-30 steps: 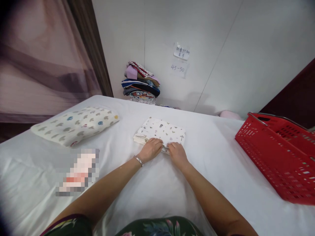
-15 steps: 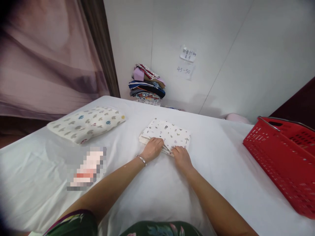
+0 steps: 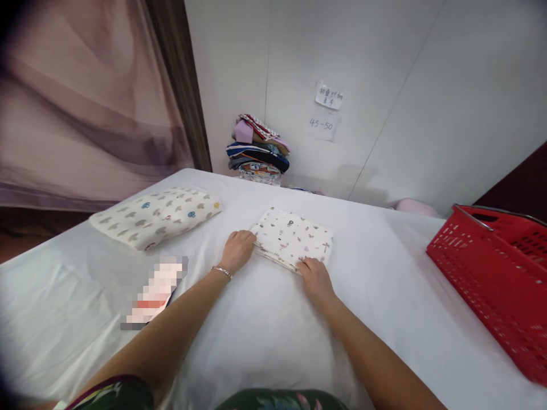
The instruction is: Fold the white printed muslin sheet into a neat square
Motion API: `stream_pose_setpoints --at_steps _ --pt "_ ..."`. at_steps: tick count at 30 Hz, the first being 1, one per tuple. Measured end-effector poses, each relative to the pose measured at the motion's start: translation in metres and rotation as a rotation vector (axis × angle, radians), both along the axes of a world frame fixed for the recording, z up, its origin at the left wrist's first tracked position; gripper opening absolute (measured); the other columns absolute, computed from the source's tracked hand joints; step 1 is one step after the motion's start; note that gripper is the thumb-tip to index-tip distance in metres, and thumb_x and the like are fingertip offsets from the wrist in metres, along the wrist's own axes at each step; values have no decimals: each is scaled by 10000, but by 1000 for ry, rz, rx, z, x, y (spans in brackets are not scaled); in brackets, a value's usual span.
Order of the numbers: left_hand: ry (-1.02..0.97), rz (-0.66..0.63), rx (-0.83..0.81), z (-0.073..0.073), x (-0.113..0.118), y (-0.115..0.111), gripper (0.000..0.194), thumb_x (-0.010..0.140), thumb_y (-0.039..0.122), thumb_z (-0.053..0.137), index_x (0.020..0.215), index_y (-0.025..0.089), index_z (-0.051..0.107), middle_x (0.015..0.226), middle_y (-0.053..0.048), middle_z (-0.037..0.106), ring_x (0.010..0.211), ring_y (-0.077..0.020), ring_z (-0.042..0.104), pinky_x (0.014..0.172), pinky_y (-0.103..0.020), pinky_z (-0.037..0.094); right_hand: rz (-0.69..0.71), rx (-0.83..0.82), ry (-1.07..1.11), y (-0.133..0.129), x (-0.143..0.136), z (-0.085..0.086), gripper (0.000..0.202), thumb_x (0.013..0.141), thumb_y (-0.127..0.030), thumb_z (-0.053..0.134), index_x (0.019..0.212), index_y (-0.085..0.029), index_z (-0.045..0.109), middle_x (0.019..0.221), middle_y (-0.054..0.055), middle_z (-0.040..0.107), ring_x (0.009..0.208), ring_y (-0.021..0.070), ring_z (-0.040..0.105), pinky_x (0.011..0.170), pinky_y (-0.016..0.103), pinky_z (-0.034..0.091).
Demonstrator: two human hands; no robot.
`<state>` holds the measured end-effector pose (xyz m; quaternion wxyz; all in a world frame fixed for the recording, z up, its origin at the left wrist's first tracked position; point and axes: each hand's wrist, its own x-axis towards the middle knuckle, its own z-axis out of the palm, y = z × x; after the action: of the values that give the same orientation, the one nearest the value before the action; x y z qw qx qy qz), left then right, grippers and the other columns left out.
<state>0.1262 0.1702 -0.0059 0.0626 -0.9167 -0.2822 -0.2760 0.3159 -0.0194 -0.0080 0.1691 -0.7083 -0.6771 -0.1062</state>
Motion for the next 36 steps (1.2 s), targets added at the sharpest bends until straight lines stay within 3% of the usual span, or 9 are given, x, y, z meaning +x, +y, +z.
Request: stream_pose_setpoints --at_steps 4,9,15,17,21,24,27,30,36 --pt "-95 26 -98 -4 -8 3 212 746 96 452 852 206 600 907 -47 627 907 -195 526 803 -361 379 16 32 6 -5 -1 -7 309 831 -96 373 1042 -191 576 978 85 572 903 199 487 776 342 387" --pt "-229 100 -347 -9 -12 0 238 718 135 467 844 239 640 985 3 631 903 -167 557 828 -327 405 62 84 30 -18 0 -18 380 825 -119 383 1181 -199 490 1085 97 544 1000 212 479 848 389 393" --pt "-340 147 -671 -3 -11 -3 257 792 373 429 725 244 641 1006 42 606 709 -97 580 656 -231 444 61 91 267 -23 3 -10 299 843 -195 391 1084 -226 565 1083 73 559 1004 206 500 872 392 411" --pt "-351 213 -718 1 -7 -2 290 787 413 431 658 230 616 952 30 617 740 -110 581 648 -229 433 0 129 369 -20 10 -8 258 850 -247 392 969 -218 619 1044 71 574 974 203 515 859 384 420" --pt "-317 384 -798 7 3 5 179 719 375 509 676 219 583 855 -14 633 751 -154 587 616 -251 421 -270 252 503 -12 36 -15 288 823 -355 411 839 -187 645 1067 94 556 989 222 508 805 365 440" --pt "-305 441 -778 9 9 9 138 672 310 527 760 211 565 944 -63 624 757 -182 596 594 -275 426 -427 225 590 -6 53 -22 359 783 -425 443 981 -180 614 1090 111 552 943 226 539 753 350 450" --pt "-249 479 -797 10 13 12 312 658 274 514 959 193 528 1079 -129 587 851 -220 599 624 -303 434 -550 106 728 0 63 -21 581 734 -493 495 1219 -175 467 958 104 615 762 219 593 651 342 459" --pt "-173 482 -861 14 16 14 424 663 264 497 1076 167 481 1093 -163 585 940 -263 579 660 -330 433 -622 -1 853 7 66 -14 783 678 -495 564 1335 -151 312 884 106 637 695 226 606 595 333 457" --pt "-31 491 -976 31 18 25 380 638 270 522 993 134 525 1061 -184 596 946 -284 574 649 -305 424 -655 -22 1199 16 56 0 957 609 -386 673 1388 -215 144 1147 129 557 838 198 606 646 286 483"
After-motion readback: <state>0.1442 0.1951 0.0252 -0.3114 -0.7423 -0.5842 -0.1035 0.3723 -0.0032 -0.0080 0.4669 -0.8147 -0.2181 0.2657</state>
